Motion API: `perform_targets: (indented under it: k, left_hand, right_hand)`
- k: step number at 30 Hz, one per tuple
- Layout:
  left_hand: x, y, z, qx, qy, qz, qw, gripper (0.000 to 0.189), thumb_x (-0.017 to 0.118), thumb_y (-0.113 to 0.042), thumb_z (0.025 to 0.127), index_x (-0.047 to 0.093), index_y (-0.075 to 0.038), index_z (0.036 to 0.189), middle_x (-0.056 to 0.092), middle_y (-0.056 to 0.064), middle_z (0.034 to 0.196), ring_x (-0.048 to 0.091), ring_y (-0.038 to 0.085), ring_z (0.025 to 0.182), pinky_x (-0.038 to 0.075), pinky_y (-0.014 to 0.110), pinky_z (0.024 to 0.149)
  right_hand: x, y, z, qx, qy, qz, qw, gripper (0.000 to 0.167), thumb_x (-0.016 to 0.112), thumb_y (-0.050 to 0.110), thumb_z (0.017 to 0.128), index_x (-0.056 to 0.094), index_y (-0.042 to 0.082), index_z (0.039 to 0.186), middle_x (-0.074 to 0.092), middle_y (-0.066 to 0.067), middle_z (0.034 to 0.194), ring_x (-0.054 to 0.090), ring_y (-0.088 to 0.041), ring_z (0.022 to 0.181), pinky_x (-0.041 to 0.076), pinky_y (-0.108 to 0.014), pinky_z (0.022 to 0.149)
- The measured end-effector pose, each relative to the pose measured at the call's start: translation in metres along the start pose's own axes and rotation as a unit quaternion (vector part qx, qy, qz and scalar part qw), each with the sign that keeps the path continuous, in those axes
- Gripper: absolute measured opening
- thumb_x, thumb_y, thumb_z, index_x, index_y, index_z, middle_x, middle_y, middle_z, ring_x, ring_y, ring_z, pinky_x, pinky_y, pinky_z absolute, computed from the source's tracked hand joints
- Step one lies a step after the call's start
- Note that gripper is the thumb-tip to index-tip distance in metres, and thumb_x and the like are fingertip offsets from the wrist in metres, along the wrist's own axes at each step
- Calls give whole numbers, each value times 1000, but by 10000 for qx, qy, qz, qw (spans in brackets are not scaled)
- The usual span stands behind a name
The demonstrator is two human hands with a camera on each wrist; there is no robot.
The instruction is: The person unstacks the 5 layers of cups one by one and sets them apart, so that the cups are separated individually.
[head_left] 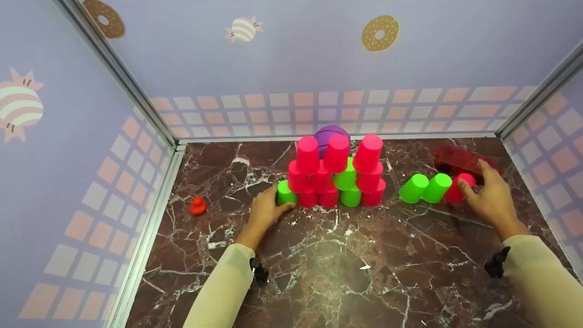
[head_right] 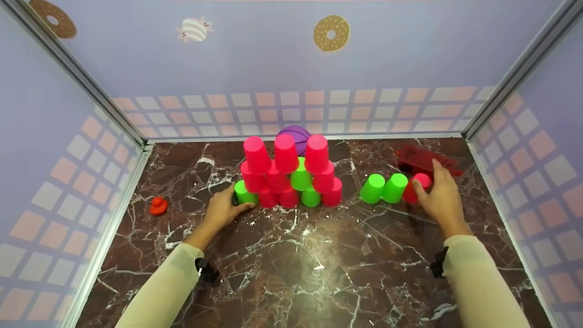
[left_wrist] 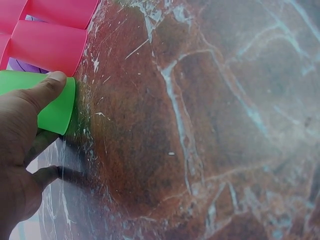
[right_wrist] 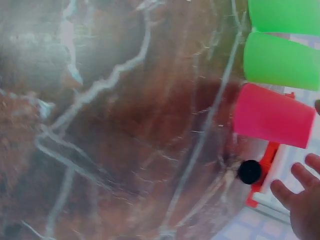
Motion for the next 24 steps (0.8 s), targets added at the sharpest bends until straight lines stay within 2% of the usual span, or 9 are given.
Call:
perform_targets:
  k: [4,9,12,13,17,18,19,20,24]
  left_hand:
    - [-3,-3,-2,-37,20,6,10000,76,91,-57,84,66,-18,144,81,14,122,78,41,111,60,61,95]
    - [8,6,2,13,-8,149,9999,76,90,-59,84,66,-19,144,81,14,120,78,41,108,60,62,92]
    - [-4,-5,-1,-74,55,85,9999,74,91,-56,85,66,-18,144,81,16,121,78,44,110,60,64,94]
    - [-4,-5,-2,-59,32,43,10000,74,90,-56,85,66,-18,144,81,17,120,78,44,110,60,64,94]
    - [-9,-10,-3,-164,144,69,9997,75,91,-55,86,66,-18,146,81,14,123,78,40,113,60,61,97]
    - [-5,-6,-2,-124,74,70,9999,75,91,-57,85,66,-19,145,81,13,122,78,39,111,60,60,97]
    - [-1,0,0,-76,4,47,10000,76,91,-59,84,67,-20,145,82,12,121,79,38,110,60,59,95]
    - [-6,-5,-1,-58,11,66,10000,77,91,-59,84,67,-19,145,82,11,121,79,36,110,60,58,96]
    - [-7,-7,-2,5,-72,-88,9999,74,92,-57,84,68,-20,143,82,13,118,79,38,106,60,59,92]
  right_hand:
    - [-14,32,9,-431,-392,155,9982,75,67,27,108,35,-4,168,46,-42,161,42,-71,145,29,-83,121]
    - [-19,87,23,-1079,-549,388,9919,73,71,33,107,44,1,166,48,-36,163,45,-67,147,32,-83,120]
    - [-17,124,31,-1457,-519,467,9869,72,75,35,105,48,3,165,52,-34,162,49,-64,147,36,-82,119]
    - [-15,136,33,-1598,-498,470,9848,72,76,34,105,49,4,164,54,-33,160,59,-59,137,42,-79,116]
    - [-5,179,37,-1997,-307,535,9779,71,79,35,103,52,4,162,60,-29,156,64,-53,131,46,-75,114]
    - [-2,189,37,-2071,-259,545,9765,72,79,35,102,53,4,161,62,-28,154,66,-51,130,47,-75,113]
    - [1,198,37,-2109,-181,561,9757,72,79,37,102,53,5,161,62,-27,154,66,-50,130,47,-74,113]
    - [4,206,37,-2124,-95,596,9753,74,80,39,101,54,5,161,63,-26,154,60,-53,141,43,-76,118]
    - [14,232,34,-2295,126,696,9707,75,82,40,100,55,5,160,66,-23,152,61,-49,142,45,-72,119]
Point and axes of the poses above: each hand's wrist, its own z-axis towards the middle knuckle, its own x-axis out of the palm, y = z × x, the point moved 7 cm from there along z, towards the middle knuckle
